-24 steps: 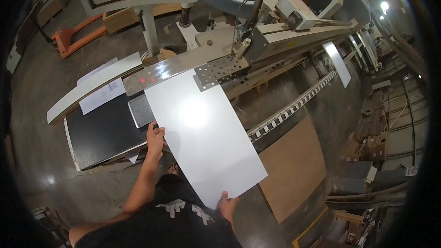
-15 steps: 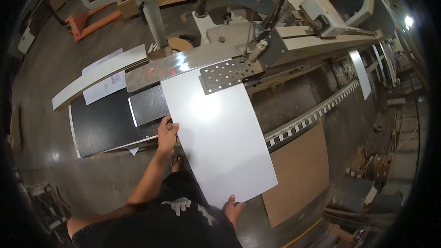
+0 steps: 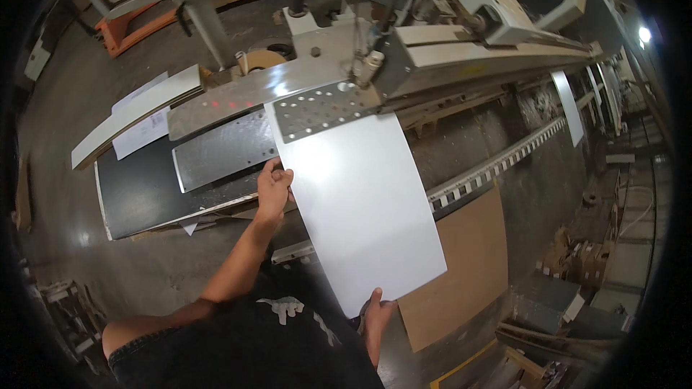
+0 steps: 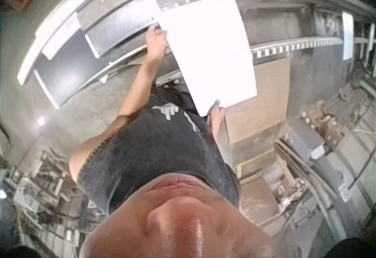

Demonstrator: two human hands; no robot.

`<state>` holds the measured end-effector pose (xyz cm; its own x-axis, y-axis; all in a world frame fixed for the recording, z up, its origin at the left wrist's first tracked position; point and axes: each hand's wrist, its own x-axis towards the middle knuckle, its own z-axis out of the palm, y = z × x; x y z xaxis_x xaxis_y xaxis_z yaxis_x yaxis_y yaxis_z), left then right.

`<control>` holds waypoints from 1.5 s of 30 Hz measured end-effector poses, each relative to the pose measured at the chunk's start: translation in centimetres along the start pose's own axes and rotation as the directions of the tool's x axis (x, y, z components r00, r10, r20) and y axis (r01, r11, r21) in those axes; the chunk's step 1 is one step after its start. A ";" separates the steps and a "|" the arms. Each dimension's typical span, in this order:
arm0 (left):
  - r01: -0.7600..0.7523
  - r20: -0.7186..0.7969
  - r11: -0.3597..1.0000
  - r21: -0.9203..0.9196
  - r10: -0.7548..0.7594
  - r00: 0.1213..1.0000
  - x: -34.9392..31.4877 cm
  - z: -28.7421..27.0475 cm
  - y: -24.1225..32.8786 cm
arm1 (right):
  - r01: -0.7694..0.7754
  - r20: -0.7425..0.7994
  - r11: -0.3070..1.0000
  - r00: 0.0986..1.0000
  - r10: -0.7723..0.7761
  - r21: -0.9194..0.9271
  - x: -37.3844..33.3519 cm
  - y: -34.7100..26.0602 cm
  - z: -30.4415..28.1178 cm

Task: The person repeatedly picks up white rectangular sheets from a conveyor, uses a utility knife to trim edges, and places the trimmed pieces back on the conveyor. The person handles each sheet individually, scoring and snapping off excess material.

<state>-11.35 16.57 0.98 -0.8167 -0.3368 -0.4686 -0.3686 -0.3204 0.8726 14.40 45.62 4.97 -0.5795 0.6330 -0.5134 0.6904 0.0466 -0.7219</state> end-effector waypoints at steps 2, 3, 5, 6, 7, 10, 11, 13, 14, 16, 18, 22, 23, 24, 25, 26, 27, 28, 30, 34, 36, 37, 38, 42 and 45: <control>-0.031 0.020 0.999 0.013 0.031 0.999 0.3 2.1 -0.5 | -0.019 0.004 1.000 1.000 0.019 -0.021 1.9 -0.6 -0.5; -0.053 0.025 0.998 0.024 0.052 0.998 0.7 3.1 -0.5 | 0.039 -0.035 0.998 0.999 -0.041 -0.039 3.8 0.5 -0.6; -0.071 0.070 0.997 0.043 0.068 0.995 2.0 4.5 -2.0 | 0.133 -0.093 0.988 0.986 -0.140 -0.078 7.0 3.6 -1.2; -0.100 0.005 0.994 0.034 0.099 0.995 2.1 5.4 -1.7 | 0.008 -0.105 0.974 0.994 -0.032 -0.227 8.1 2.8 -1.0; -0.076 -0.002 0.996 0.055 0.076 0.997 1.0 7.0 -0.6 | 0.158 -0.071 0.975 0.983 -0.171 -0.158 8.5 2.0 -1.8; 0.020 0.129 0.996 0.082 -0.030 0.991 1.0 9.2 1.7 | 0.291 -0.033 0.953 0.957 -0.289 0.083 12.2 1.3 -2.8; 0.032 0.183 0.979 0.203 -0.070 0.981 0.1 9.6 3.2 | 0.324 -0.102 0.945 0.943 -0.318 0.049 12.2 -0.6 -3.3; 0.057 0.318 0.957 0.286 -0.150 0.936 1.3 6.9 3.0 | 0.251 -0.120 0.960 0.964 -0.236 0.124 14.3 0.2 -3.0; -0.004 0.345 0.934 0.358 -0.128 0.930 1.3 5.1 2.5 | 0.165 -0.132 0.978 0.980 -0.147 0.131 14.8 0.3 -3.0; -0.018 0.447 0.927 0.375 -0.164 0.879 0.4 0.0 1.8 | 0.062 -0.118 0.947 0.993 -0.026 0.315 13.6 0.4 -2.9; 0.019 0.431 0.951 0.308 -0.157 0.889 -4.0 -3.6 1.1 | 0.036 -0.175 0.896 0.984 0.047 0.442 11.6 3.3 -4.2; -0.011 0.325 0.942 0.335 -0.104 0.940 -7.1 -14.5 -4.6 | -0.131 -0.106 0.903 0.976 0.190 0.408 6.6 13.2 -3.8; 0.050 0.265 0.947 0.318 -0.140 0.954 -7.2 -16.1 -6.1 | -0.196 -0.090 0.915 0.966 0.242 0.354 4.7 15.7 -3.0; 0.075 0.289 0.940 0.332 -0.177 0.941 -6.6 -17.8 -9.0 | -0.229 -0.044 0.951 0.969 0.243 0.210 3.4 21.8 -3.9; 0.044 0.286 0.936 0.350 -0.151 0.946 -6.4 -18.9 -11.4 | -0.257 0.007 0.964 0.966 0.257 0.063 1.8 27.2 -4.7; -0.078 0.291 0.861 0.503 -0.084 0.953 -5.0 -20.9 -13.3 | -0.268 0.127 0.962 0.957 0.261 0.043 -1.9 27.2 -3.3; -0.184 0.331 0.765 0.618 -0.041 0.943 -4.2 -21.4 -15.7 | -0.170 0.089 0.972 0.979 0.186 -0.161 -4.3 31.4 -4.4; -0.248 0.320 0.621 0.743 -0.005 0.947 -3.1 -21.9 -17.6 | -0.211 0.127 0.914 0.955 0.269 -0.347 -6.8 34.9 -5.9; -0.350 0.342 0.323 0.879 0.083 0.936 -1.0 -19.8 -21.9 | -0.296 0.083 0.900 0.938 0.337 -0.320 -10.3 43.9 -9.6; -0.258 0.289 0.146 0.955 -0.260 0.921 3.9 -20.4 -25.4 | -0.565 -0.128 0.723 0.814 0.566 -0.397 -18.6 39.8 -9.2; -0.256 0.252 0.028 0.966 -0.310 0.917 3.3 -18.7 -26.8 | -0.630 -0.195 0.682 0.771 0.606 -0.372 -20.8 38.0 -8.7; -0.248 0.224 -0.036 0.968 -0.320 0.921 3.2 -18.5 -27.6 | -0.647 -0.220 0.671 0.759 0.613 -0.362 -21.2 37.0 -8.2; -0.242 0.222 -0.025 0.970 -0.316 0.922 3.2 -18.6 -28.2 | -0.650 -0.230 0.670 0.757 0.612 -0.359 -21.4 36.1 -7.5; -0.276 0.244 -0.102 0.956 -0.248 0.937 1.6 -17.8 -29.4 | -0.501 -0.246 0.745 0.865 0.436 -0.440 -22.6 38.0 -7.6; -0.321 0.307 -0.115 0.940 -0.125 0.943 1.3 -18.9 -29.4 | -0.493 -0.233 0.764 0.870 0.435 -0.417 -23.2 34.1 -5.3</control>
<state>6.84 8.83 -27.84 -0.8606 -0.0058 -0.5093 -0.1126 0.9774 0.1791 53.65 36.64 -5.25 -0.1032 0.7509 -0.6523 0.9935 0.0455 -0.1047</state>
